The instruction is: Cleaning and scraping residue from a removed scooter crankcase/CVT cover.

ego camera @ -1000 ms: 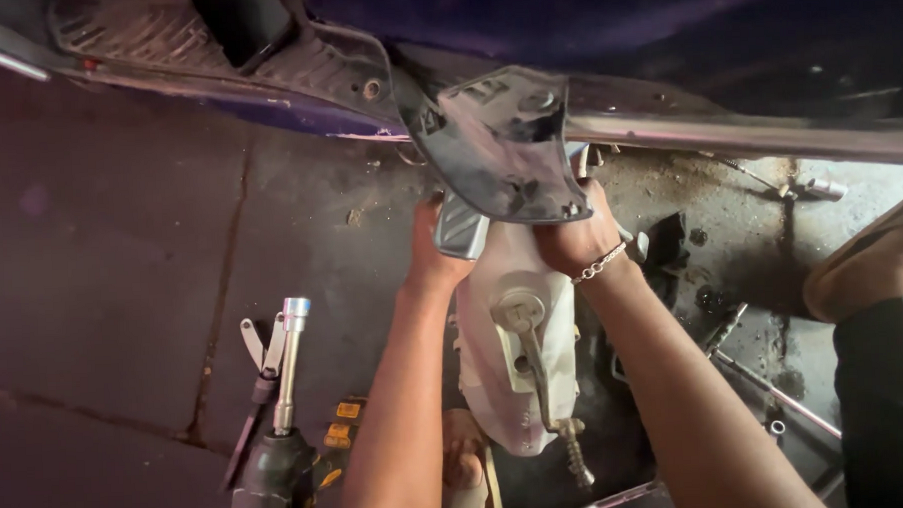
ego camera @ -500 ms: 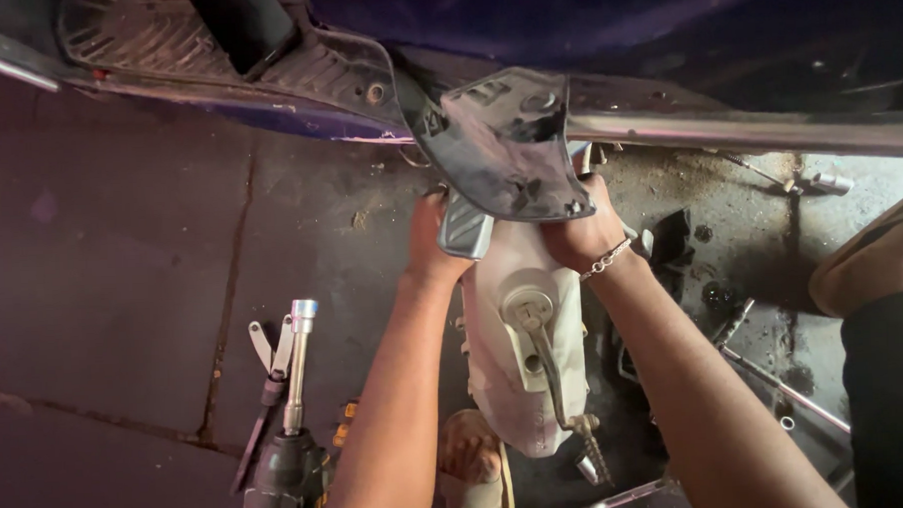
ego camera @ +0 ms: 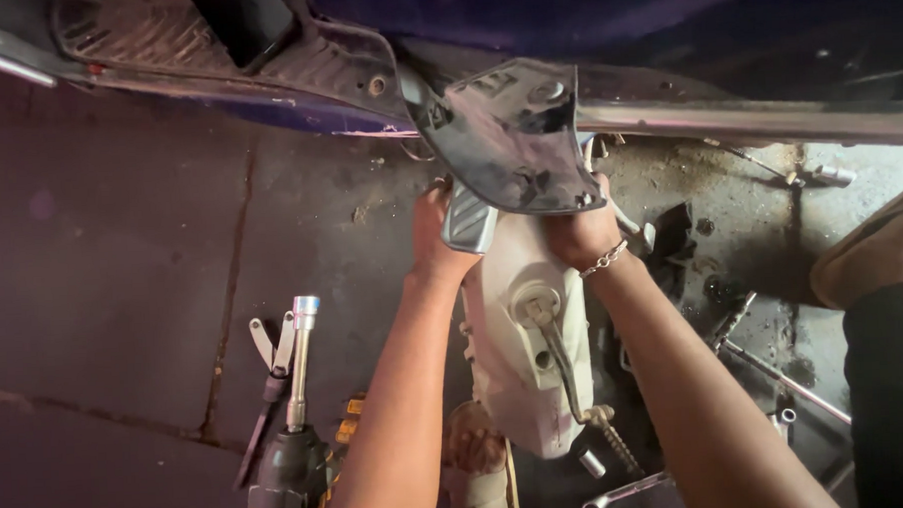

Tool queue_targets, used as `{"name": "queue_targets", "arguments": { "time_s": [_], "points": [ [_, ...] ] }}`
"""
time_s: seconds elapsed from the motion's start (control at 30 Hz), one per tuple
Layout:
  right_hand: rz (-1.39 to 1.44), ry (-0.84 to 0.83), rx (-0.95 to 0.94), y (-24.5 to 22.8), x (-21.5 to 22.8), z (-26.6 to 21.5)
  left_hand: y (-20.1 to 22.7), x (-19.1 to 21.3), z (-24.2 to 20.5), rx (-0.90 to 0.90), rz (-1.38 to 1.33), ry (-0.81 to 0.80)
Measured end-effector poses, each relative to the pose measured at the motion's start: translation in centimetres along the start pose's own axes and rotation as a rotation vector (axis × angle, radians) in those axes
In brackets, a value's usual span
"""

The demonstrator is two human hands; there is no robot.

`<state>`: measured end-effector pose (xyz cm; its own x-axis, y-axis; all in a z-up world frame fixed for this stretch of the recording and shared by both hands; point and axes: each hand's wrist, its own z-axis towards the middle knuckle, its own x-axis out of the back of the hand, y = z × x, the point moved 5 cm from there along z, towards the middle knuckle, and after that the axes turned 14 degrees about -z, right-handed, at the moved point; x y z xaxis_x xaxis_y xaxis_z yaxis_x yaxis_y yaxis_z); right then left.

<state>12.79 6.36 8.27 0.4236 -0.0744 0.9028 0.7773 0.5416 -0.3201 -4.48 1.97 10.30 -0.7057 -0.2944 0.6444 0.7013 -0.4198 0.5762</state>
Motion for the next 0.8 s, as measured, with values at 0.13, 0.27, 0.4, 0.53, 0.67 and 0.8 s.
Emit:
{"name": "queue_targets", "arguments": {
  "time_s": [0.13, 0.27, 0.4, 0.53, 0.67, 0.8],
  "points": [
    [0.107, 0.11, -0.055, -0.9, 1.3, 0.0, 0.5, 1.2, 0.8, 0.056, -0.112, 0.062],
    [0.142, 0.144, -0.071, -1.5, 2.3, 0.0, 1.4, 1.7, 1.3, 0.054, -0.217, 0.078],
    [0.142, 0.111, -0.055, -1.3, 2.5, 0.2, 2.0, 1.5, 1.2, 0.132, -0.223, 0.086],
    [0.089, 0.061, 0.014, -1.3, 1.9, 0.7, 1.9, 1.2, 0.8, 0.093, -0.319, 0.121],
    [0.144, 0.058, -0.021, -1.8, 2.8, 1.0, 0.6, -0.5, 0.2, 0.102, -0.252, 0.068],
    [0.093, 0.16, 0.091, -2.3, 2.8, 1.3, 1.8, 0.8, 0.9, 0.096, -0.474, 0.157]
  ]
}}
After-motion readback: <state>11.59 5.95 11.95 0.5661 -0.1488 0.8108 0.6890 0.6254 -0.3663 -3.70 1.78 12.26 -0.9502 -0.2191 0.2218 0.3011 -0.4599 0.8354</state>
